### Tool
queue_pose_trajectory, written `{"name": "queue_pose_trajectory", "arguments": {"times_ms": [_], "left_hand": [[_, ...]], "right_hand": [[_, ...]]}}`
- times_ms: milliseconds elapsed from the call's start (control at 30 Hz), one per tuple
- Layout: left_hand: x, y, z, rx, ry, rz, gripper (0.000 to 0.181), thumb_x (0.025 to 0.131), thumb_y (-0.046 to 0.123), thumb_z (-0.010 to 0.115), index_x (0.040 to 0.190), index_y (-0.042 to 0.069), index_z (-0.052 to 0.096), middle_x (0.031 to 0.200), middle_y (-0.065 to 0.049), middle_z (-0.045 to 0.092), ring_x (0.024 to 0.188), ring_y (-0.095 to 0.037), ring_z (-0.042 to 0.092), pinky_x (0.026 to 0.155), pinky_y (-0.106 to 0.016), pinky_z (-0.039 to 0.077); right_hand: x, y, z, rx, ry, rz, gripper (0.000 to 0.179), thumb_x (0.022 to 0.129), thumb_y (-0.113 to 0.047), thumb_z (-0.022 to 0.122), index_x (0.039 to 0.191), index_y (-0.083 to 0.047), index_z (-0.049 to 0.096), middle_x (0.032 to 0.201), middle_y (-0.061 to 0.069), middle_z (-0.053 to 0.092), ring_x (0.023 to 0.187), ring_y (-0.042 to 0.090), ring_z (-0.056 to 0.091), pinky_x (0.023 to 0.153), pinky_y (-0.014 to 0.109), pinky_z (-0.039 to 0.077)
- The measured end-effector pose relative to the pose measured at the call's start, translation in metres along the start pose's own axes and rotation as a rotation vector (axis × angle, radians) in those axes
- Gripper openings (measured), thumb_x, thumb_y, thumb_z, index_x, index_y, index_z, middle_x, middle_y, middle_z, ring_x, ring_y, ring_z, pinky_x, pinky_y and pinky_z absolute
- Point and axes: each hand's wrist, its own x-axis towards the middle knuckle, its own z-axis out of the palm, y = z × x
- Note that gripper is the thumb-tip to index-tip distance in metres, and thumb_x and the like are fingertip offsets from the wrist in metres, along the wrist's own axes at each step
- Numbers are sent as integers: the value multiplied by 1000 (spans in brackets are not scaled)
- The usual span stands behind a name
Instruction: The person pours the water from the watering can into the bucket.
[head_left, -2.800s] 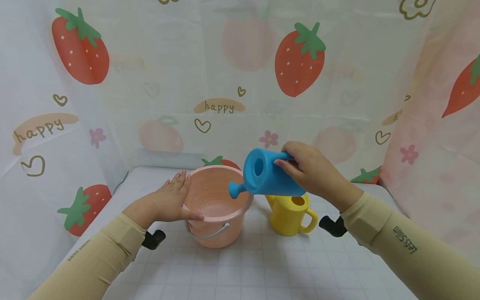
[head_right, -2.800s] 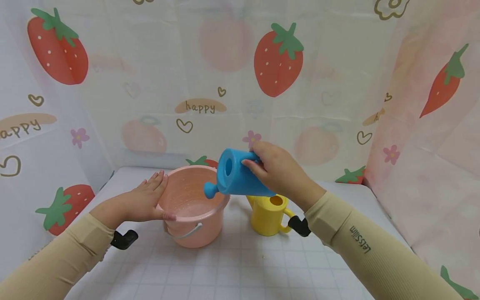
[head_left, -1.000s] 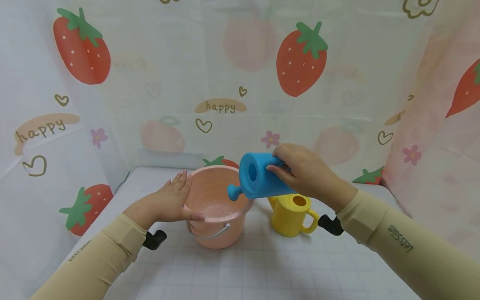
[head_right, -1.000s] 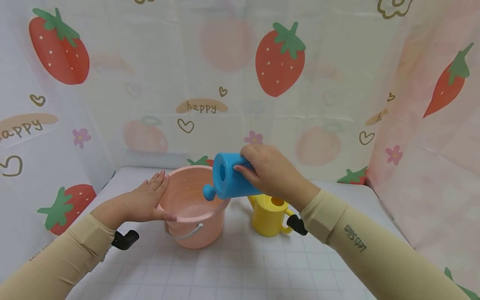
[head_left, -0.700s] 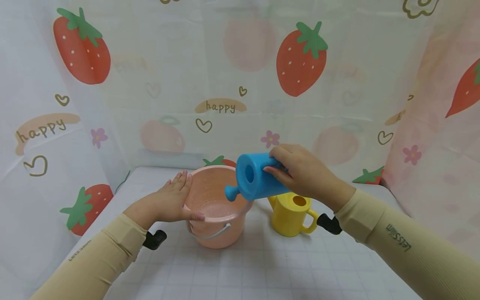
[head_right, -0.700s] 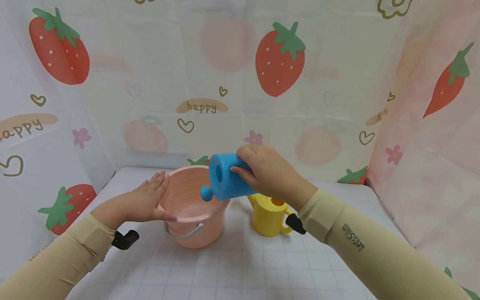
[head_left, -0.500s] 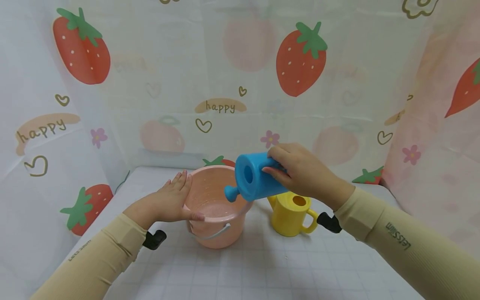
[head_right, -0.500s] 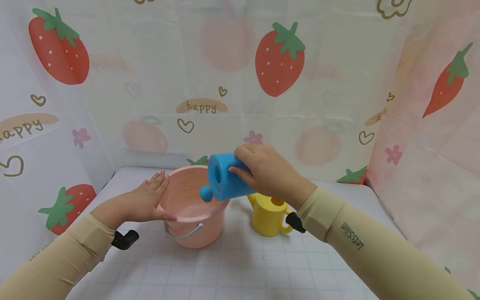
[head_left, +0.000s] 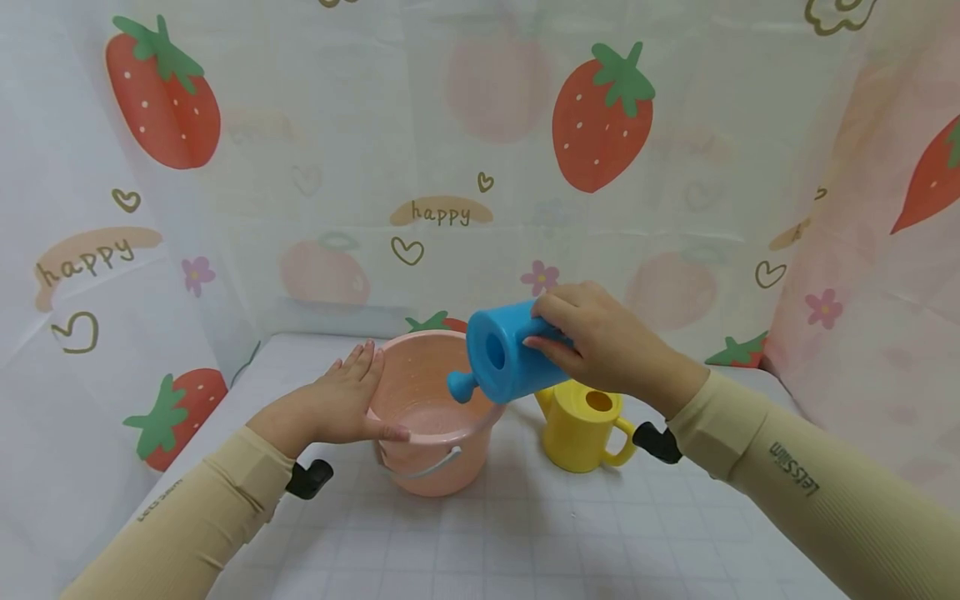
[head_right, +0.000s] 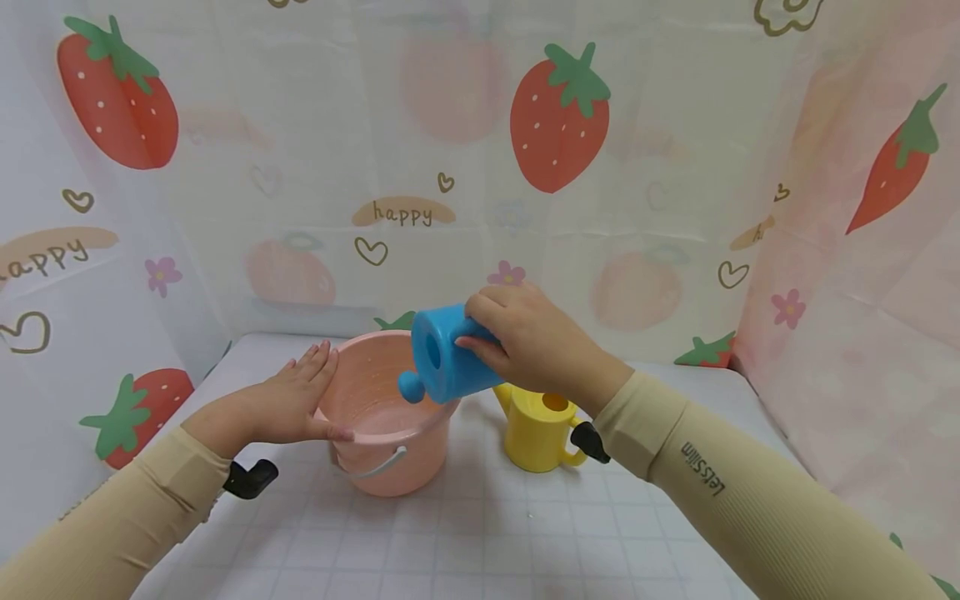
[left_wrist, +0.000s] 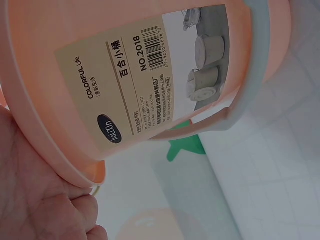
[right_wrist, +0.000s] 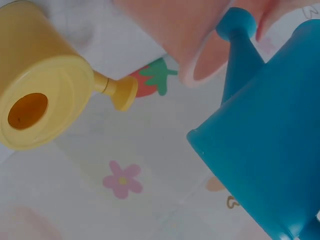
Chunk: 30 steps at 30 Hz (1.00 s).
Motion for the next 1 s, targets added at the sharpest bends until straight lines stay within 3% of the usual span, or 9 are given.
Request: {"name": "queue_pose_trajectory", "arguments": {"times_ms": [400, 667, 1000], "left_hand": [[-2, 1, -1, 5, 0, -1, 129, 64, 84, 44, 142, -9, 4, 149, -27, -4, 137, -39, -3, 108, -56, 7], [1, 0, 1, 1, 1, -8, 131, 62, 86, 43, 143, -8, 3, 149, -26, -4, 138, -38, -3, 108, -55, 6], [3, -2, 2, 3, 2, -14, 132, 60, 87, 43, 143, -7, 3, 150, -24, -5, 138, -37, -4, 109, -54, 6]], "right_hand": [[-3, 0, -1, -27, -8, -42, 26, 79, -24, 72, 93, -10, 56, 87, 3, 60, 86, 18, 54, 79, 41, 40], [-2, 1, -1, -24, -4, -57, 26, 78, -24, 73, 93, -10, 56, 85, 3, 60, 84, 17, 54, 77, 38, 40], [-1, 3, -1, -21, 49, -135, 25, 76, -20, 74, 90, -10, 55, 80, 3, 56, 80, 16, 52, 75, 38, 38]]}}
